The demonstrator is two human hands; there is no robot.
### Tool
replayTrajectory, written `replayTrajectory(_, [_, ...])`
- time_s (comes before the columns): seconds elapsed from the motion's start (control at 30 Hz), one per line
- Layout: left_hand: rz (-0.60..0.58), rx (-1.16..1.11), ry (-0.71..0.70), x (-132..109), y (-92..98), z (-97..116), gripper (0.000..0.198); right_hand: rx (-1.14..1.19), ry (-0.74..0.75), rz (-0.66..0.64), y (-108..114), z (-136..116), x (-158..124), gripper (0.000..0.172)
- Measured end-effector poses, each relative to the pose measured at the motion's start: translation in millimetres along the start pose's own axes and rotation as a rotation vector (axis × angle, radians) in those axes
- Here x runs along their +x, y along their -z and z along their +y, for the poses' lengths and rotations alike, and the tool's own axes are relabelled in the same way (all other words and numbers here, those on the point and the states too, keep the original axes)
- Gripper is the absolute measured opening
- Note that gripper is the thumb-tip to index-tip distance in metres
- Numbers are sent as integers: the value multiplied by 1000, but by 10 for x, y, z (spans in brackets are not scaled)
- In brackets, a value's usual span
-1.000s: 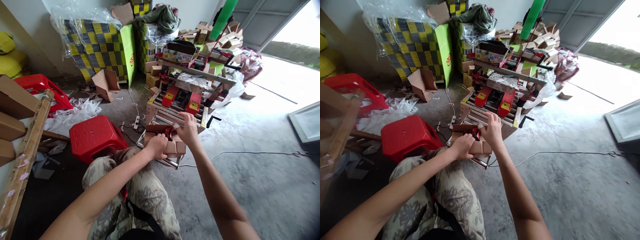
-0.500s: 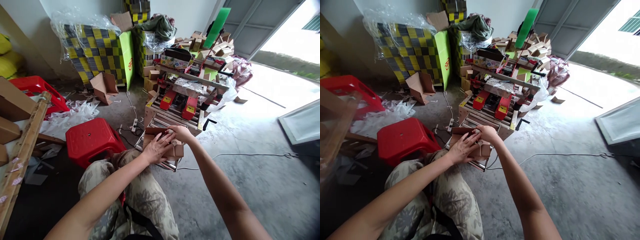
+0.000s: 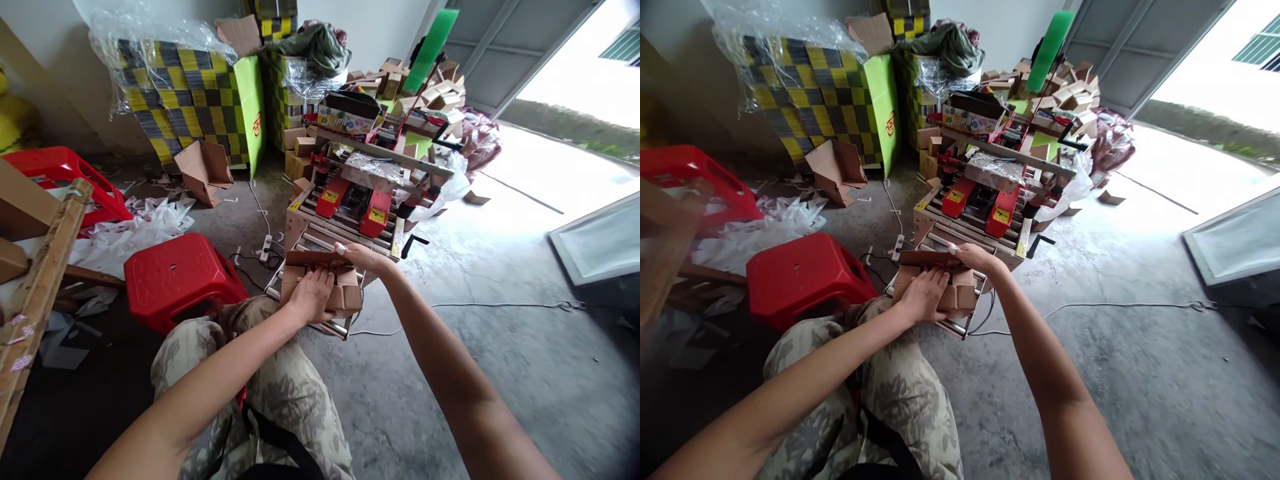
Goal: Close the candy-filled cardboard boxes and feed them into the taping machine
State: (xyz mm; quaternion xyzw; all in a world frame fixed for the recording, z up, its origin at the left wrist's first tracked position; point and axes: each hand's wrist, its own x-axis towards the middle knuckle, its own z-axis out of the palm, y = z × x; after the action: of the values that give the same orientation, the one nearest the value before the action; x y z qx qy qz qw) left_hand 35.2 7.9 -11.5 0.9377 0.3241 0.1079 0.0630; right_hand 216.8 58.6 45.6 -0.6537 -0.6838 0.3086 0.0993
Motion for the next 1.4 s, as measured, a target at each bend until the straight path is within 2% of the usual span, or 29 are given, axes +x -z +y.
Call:
replayTrajectory(0.1, [-21, 15, 38, 46, 4, 27, 79, -10, 47, -70, 14, -9, -26, 67])
replayTrajectory(0.2, [-50, 25, 42, 81, 16, 34, 71, -56, 49, -86, 27, -28, -48, 65])
replayTrajectory(0.33, [-56, 5, 44, 57, 29, 12, 75, -145, 25, -63, 1, -90, -99, 56])
replayTrajectory(0.4, [-3, -10, 50, 3, 16, -6, 82, -197, 42, -21, -59, -108, -164, 46])
replayTrajectory(0.47, [86, -17, -10, -70, -18, -22, 84, -237, 96, 25, -164, -84, -260, 40])
replayTrajectory(0.6, [253, -39, -182, -200, -81, -56, 69, -213, 323, 85, -448, 88, -479, 43])
replayTrajectory(0.63, [279, -47, -165, -216, -77, -77, 70, -228, 364, 105, -514, 133, -522, 46])
replayTrajectory(0.7, [286, -49, -66, -216, -30, -153, 86, -294, 396, 139, -616, 191, -580, 55])
replayTrajectory(0.8, [138, -21, 6, -145, 110, -331, 115, -369, 379, 167, -690, 188, -607, 68])
replayTrajectory(0.87, [13, -24, -28, -80, 204, -435, 111, -366, 381, 227, -722, 166, -614, 68])
replayTrajectory(0.9, [-33, -27, -43, -53, 239, -464, 105, -347, 377, 295, -745, 164, -621, 67])
replayTrajectory(0.97, [-67, -23, -28, -21, 276, -463, 94, -260, 317, 517, -817, 190, -638, 67])
replayTrajectory(1.03, [-39, 1, 35, -17, 271, -399, 92, -100, 174, 762, -914, 254, -650, 67])
replayTrajectory(1.1, [1, 22, 92, -30, 244, -318, 89, 110, -3, 865, -1005, 330, -646, 62])
replayTrajectory(1.2, [35, 33, 112, -54, 203, -246, 87, 332, -144, 786, -1063, 413, -610, 55])
replayTrajectory(1.4, [83, 11, 129, -82, 134, -242, 94, 408, -98, 622, -940, 474, -567, 57])
